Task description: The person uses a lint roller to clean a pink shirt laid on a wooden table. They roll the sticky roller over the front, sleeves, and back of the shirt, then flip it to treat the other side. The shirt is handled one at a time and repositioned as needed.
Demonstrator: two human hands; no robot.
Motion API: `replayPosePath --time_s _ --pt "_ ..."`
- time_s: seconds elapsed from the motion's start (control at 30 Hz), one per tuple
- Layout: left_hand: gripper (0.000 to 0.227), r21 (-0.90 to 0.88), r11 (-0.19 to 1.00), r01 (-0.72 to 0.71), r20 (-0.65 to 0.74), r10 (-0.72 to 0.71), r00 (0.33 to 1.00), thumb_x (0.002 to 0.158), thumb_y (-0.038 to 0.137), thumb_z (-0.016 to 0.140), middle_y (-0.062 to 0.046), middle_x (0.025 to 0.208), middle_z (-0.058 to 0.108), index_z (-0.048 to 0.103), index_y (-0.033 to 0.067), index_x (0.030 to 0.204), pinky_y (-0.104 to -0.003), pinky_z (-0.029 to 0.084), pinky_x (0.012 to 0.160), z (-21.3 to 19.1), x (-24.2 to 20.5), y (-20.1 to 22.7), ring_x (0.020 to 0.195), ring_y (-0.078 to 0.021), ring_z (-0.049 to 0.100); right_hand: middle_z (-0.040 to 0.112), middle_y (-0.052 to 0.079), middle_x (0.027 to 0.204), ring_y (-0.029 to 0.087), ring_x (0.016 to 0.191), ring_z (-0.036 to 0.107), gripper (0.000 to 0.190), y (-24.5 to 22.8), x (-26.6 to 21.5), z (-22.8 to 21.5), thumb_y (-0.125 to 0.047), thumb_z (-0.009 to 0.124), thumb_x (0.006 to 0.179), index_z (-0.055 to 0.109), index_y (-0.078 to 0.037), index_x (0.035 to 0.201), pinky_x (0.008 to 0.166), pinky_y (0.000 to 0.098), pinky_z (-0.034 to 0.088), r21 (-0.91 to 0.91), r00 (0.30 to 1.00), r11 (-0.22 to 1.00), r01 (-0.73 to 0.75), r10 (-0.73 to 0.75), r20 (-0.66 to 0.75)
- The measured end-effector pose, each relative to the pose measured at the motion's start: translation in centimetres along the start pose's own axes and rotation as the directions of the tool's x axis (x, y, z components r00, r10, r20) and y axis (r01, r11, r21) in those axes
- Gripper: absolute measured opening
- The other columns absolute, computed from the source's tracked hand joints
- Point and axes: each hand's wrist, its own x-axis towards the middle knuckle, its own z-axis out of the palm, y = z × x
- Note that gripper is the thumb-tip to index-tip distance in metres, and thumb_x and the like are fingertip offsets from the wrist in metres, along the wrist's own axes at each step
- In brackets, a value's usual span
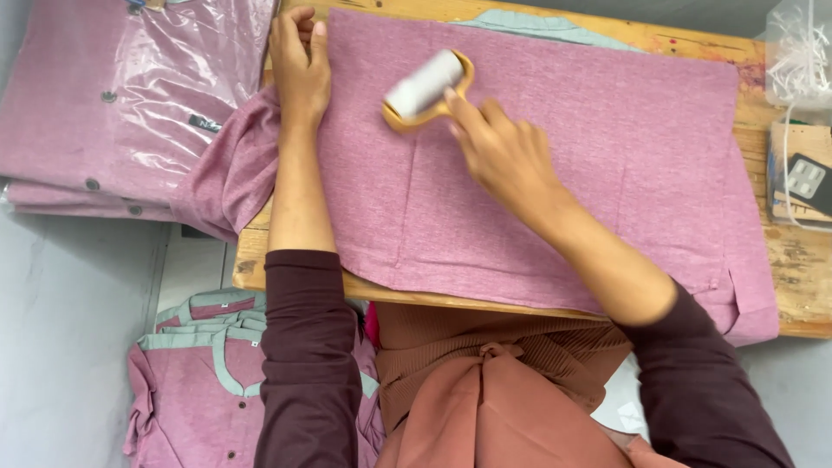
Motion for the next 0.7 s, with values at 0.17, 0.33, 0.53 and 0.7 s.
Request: replayPosePath --time_s 0.17,0.33,0.53,0.7 --pt "0.029 0.365 0.923 0.122 0.078 -0.161 0.984 0.097 0.044 0.068 -0.01 0.103 0.057 0.066 0.0149 0.091 -0.046 0.043 0.093 1.9 1.8 -1.5 0.099 -0.0318 0.054 0.06 0.001 0.095 0.026 0.041 0.051 0.041 1.3 -9.6 -8.2 -0.035 0.06 0.104 0.062 -0.028 0.145 0.03 0.0392 0.048 -0.127 0.973 0.987 -0.096 0.12 0.197" --pt "0.045 0.634 0.763 0.129 0.107 -0.252 0.962 0.1 0.051 0.063 -0.019 0.127 0.052 0.051 0.0122 0.119 -0.062 0.036 0.1 3.5 1.8 -0.1 0.123 -0.0429 0.045 0.062 0.003 0.097 0.028 0.046 0.056 0.036 2.3 -8.3 -7.6 -0.036 0.054 0.107 0.062 -0.03 0.142 0.031 0.0414 0.049 -0.146 0.958 0.973 -0.181 0.208 0.199" --pt "0.032 0.593 0.803 0.068 0.064 -0.132 0.989 0.101 0.043 0.058 -0.013 0.112 0.055 0.055 0.0111 0.101 -0.063 0.036 0.097 2.9 1.1 -0.8 0.109 -0.0375 0.05 0.067 0.014 0.098 0.028 0.05 0.055 0.036 2.9 2.0 1.8 -0.028 0.057 0.107 0.056 -0.018 0.141 0.034 0.0392 0.044 0.048 0.995 0.994 -0.099 0.098 0.016" --pt "0.026 0.576 0.817 0.001 0.022 -0.017 1.0 0.1 0.04 0.058 -0.01 0.105 0.061 0.062 0.0138 0.099 -0.055 0.04 0.086 2.9 1.4 -1.5 0.1 -0.0354 0.055 0.071 0.016 0.108 0.046 0.069 0.068 0.035 5.3 10.0 4.8 -0.028 0.065 0.099 0.065 -0.031 0.133 0.045 0.057 0.053 0.163 0.994 0.981 -0.106 0.11 -0.014"
